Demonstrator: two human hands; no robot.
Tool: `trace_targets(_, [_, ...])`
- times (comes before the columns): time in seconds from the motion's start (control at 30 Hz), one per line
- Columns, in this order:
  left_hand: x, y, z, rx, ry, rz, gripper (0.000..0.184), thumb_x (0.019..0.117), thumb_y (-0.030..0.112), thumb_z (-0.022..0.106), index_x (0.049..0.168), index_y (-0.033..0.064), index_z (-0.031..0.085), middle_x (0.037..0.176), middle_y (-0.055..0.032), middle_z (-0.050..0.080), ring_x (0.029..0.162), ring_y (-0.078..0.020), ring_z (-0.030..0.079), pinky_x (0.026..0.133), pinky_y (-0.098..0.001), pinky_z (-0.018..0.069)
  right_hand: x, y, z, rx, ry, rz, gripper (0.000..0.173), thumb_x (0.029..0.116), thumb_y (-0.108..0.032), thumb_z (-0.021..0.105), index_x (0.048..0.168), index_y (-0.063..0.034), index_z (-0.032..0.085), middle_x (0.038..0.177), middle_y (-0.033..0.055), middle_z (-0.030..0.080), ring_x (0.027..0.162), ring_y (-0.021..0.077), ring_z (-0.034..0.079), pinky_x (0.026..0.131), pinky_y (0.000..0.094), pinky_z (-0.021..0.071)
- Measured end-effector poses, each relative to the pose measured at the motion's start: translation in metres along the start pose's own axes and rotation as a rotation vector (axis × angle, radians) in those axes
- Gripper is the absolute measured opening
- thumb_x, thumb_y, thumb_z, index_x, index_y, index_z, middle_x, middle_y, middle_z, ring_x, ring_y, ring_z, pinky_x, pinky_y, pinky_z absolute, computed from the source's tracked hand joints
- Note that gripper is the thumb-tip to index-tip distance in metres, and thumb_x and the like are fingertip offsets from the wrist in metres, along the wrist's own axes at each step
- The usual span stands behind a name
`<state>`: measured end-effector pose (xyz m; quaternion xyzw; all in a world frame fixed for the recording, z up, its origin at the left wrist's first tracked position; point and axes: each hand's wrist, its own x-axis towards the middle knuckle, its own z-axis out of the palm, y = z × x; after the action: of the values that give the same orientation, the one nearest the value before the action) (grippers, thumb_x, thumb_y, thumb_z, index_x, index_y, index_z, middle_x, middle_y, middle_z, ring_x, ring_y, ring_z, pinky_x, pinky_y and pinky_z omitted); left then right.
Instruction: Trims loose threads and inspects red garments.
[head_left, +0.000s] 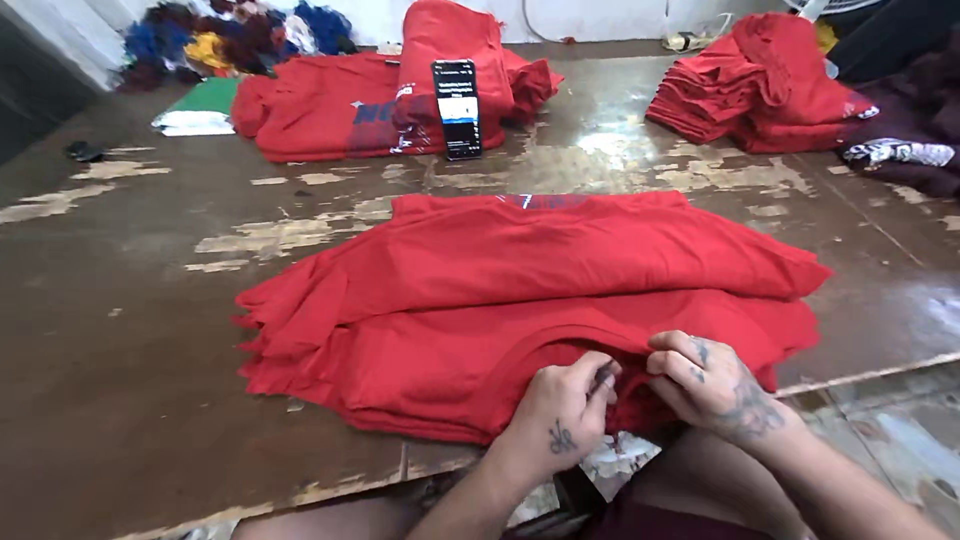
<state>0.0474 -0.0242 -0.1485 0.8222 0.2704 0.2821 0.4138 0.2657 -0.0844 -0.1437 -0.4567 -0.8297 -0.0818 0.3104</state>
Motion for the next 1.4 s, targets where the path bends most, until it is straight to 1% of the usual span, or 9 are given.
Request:
trace_targets(0.33, [0.013, 0.012, -0.002, -0.036, -0.139, -0.223, 0.033, 0.1068, 0.013, 0.040, 0.124, -0.0001, 0.066, 0.084, -0.0025, 0.073, 0.064, -0.0094, 0.069, 0.060, -0.0277, 0.0584, -0.022, 0.006, 0.041, 0.081, 0.324, 0.146, 0.008, 0.0906, -0.009, 0.061, 0.085, -0.0044, 0.059, 0.082, 0.0147, 0.069, 0.081, 0.0255, 0.071, 0.075, 0.0330, 0.0589])
trace_targets(0.47, [0.014, 0.012, 0.011, 0.085, -0.054, -0.111, 0.028, 0.1018, 0.019, 0.055, 0.113, 0.0013, 0.073, 0.083, -0.0077, 0.072, 0.070, -0.0162, 0.068, 0.066, -0.0358, 0.0570, -0.023, 0.004, 0.041, 0.102, 0.292, 0.137, 0.010, 0.0934, -0.016, 0.062, 0.091, -0.0056, 0.061, 0.087, 0.0135, 0.070, 0.085, 0.0245, 0.071, 0.078, 0.0340, 0.0590])
trace_targets(0.57, [0.008, 0.011, 0.016, 0.040, 0.019, -0.111, 0.018, 0.1011, 0.013, 0.054, 0.101, 0.0007, 0.068, 0.077, -0.0061, 0.069, 0.065, -0.0148, 0.068, 0.060, -0.0337, 0.0580, -0.025, 0.002, 0.036, 0.096, 0.253, 0.123, 0.013, 0.0934, -0.019, 0.062, 0.096, -0.0069, 0.063, 0.092, 0.0120, 0.071, 0.093, 0.0237, 0.071, 0.084, 0.0357, 0.0584])
trace_targets(0.67, [0.001, 0.011, 0.015, -0.013, 0.024, -0.122, 0.019, 0.1039, 0.013, 0.049, 0.103, 0.0003, 0.064, 0.076, -0.0046, 0.070, 0.061, -0.0128, 0.068, 0.057, -0.0318, 0.0585, -0.031, 0.001, 0.035, 0.076, 0.268, 0.115, 0.014, 0.0948, -0.022, 0.061, 0.099, -0.0085, 0.062, 0.095, 0.0098, 0.070, 0.098, 0.0210, 0.070, 0.089, 0.0348, 0.0574])
trace_targets(0.77, [0.000, 0.011, 0.020, 0.101, 0.071, -0.075, 0.027, 0.1016, 0.023, 0.058, 0.111, -0.0004, 0.067, 0.078, -0.0069, 0.068, 0.066, -0.0172, 0.066, 0.060, -0.0375, 0.0554, -0.032, -0.002, 0.036, 0.051, 0.281, 0.127, 0.017, 0.0969, -0.025, 0.061, 0.101, -0.0087, 0.062, 0.096, 0.0093, 0.070, 0.099, 0.0198, 0.070, 0.090, 0.0334, 0.0570])
trace_targets(0.87, [-0.002, 0.010, 0.029, 0.259, 0.146, -0.022, 0.021, 0.0979, 0.021, 0.061, 0.099, 0.0021, 0.069, 0.073, -0.0064, 0.068, 0.065, -0.0199, 0.068, 0.057, -0.0404, 0.0548, -0.033, -0.005, 0.035, 0.039, 0.271, 0.134, 0.019, 0.0978, -0.027, 0.060, 0.103, -0.0087, 0.064, 0.097, 0.0096, 0.071, 0.101, 0.0203, 0.070, 0.091, 0.0343, 0.0566])
trace_targets(1.1, [-0.015, 0.005, 0.033, 0.212, 0.208, 0.017, 0.021, 0.1013, 0.017, 0.053, 0.095, 0.0014, 0.066, 0.068, -0.0045, 0.066, 0.060, -0.0162, 0.067, 0.054, -0.0349, 0.0560, -0.048, -0.017, 0.023, 0.007, 0.232, 0.148, 0.063, 0.1015, -0.067, 0.040, 0.105, -0.0121, 0.071, 0.102, 0.0072, 0.072, 0.113, 0.0209, 0.067, 0.098, 0.0375, 0.0537])
trace_targets(1.27, [-0.028, 0.005, 0.036, 0.276, 0.285, 0.112, 0.023, 0.0991, 0.023, 0.057, 0.088, 0.0047, 0.066, 0.069, -0.0029, 0.063, 0.058, -0.0131, 0.062, 0.049, -0.0312, 0.0499, -0.041, -0.032, 0.020, -0.054, 0.199, 0.204, 0.041, 0.1015, -0.051, 0.057, 0.112, -0.0167, 0.076, 0.092, 0.0059, 0.071, 0.092, 0.0194, 0.068, 0.087, 0.0376, 0.0539])
trace_targets(1.4, [-0.044, 0.003, 0.045, 0.263, 0.296, 0.254, 0.021, 0.0968, 0.026, 0.061, 0.086, 0.0094, 0.066, 0.069, 0.0015, 0.063, 0.056, -0.0066, 0.059, 0.047, -0.0241, 0.0480, -0.049, -0.044, 0.022, 0.036, 0.212, 0.199, 0.024, 0.1022, -0.033, 0.059, 0.121, -0.0246, 0.071, 0.095, 0.0026, 0.064, 0.092, 0.0136, 0.063, 0.085, 0.0309, 0.0520])
